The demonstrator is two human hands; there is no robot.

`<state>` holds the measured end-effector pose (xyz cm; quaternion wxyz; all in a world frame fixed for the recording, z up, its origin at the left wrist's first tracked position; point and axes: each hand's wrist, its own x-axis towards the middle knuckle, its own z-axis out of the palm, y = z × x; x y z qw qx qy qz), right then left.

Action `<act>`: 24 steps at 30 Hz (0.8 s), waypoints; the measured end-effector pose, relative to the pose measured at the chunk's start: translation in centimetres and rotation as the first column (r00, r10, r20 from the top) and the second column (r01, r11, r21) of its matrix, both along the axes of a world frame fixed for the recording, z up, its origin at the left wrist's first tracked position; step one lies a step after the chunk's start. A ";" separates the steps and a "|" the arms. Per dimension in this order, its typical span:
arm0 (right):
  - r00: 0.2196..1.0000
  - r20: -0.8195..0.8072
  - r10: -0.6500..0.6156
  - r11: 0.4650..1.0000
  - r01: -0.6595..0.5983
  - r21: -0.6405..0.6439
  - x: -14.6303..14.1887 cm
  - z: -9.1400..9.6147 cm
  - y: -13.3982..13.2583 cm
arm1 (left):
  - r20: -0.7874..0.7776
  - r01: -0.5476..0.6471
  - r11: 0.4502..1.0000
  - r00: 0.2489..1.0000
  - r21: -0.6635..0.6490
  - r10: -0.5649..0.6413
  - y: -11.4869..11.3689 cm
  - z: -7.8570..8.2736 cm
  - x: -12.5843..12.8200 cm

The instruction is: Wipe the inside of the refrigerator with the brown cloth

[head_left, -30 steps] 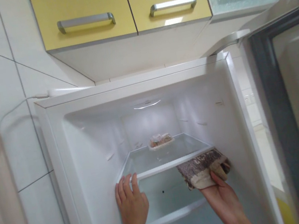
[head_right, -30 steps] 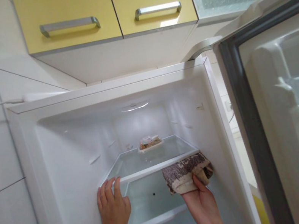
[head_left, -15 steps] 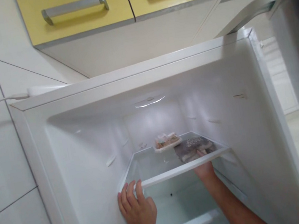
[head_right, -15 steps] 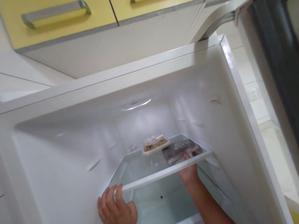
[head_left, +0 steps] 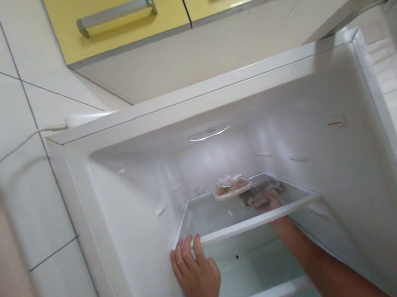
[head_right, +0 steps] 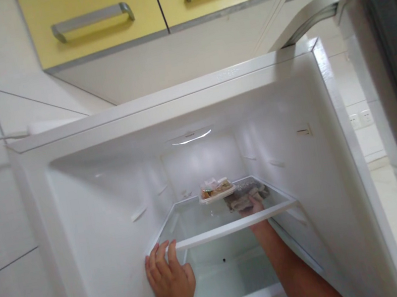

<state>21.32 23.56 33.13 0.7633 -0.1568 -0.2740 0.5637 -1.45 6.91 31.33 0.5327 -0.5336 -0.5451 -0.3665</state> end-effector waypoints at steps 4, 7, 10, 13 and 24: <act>0.982 -0.102 0.157 0.985 -0.163 -0.054 1.6 -1.7 -2.8 | 0.020 0.022 0.999 1.000 -0.026 -0.021 -0.4 0.2 0.0; 0.958 -0.203 0.201 0.971 -0.221 -0.085 2.9 -3.2 -5.9 | 0.028 0.035 0.999 0.999 -0.032 -0.034 -0.6 0.4 0.0; 0.902 -0.333 0.273 0.945 -0.317 -0.082 4.2 -5.0 -9.4 | 0.024 0.025 0.999 0.999 -0.039 -0.024 -0.8 0.5 0.1; 0.874 -0.372 0.314 0.918 -0.379 -0.115 5.7 -7.1 -13.0 | 0.018 0.000 0.999 1.000 -0.043 0.001 -0.9 0.6 0.1; 0.882 0.340 -0.326 0.934 0.356 -0.030 11.2 2.7 -23.5 | 0.003 0.012 0.998 1.000 -0.059 -0.012 -1.7 1.2 0.0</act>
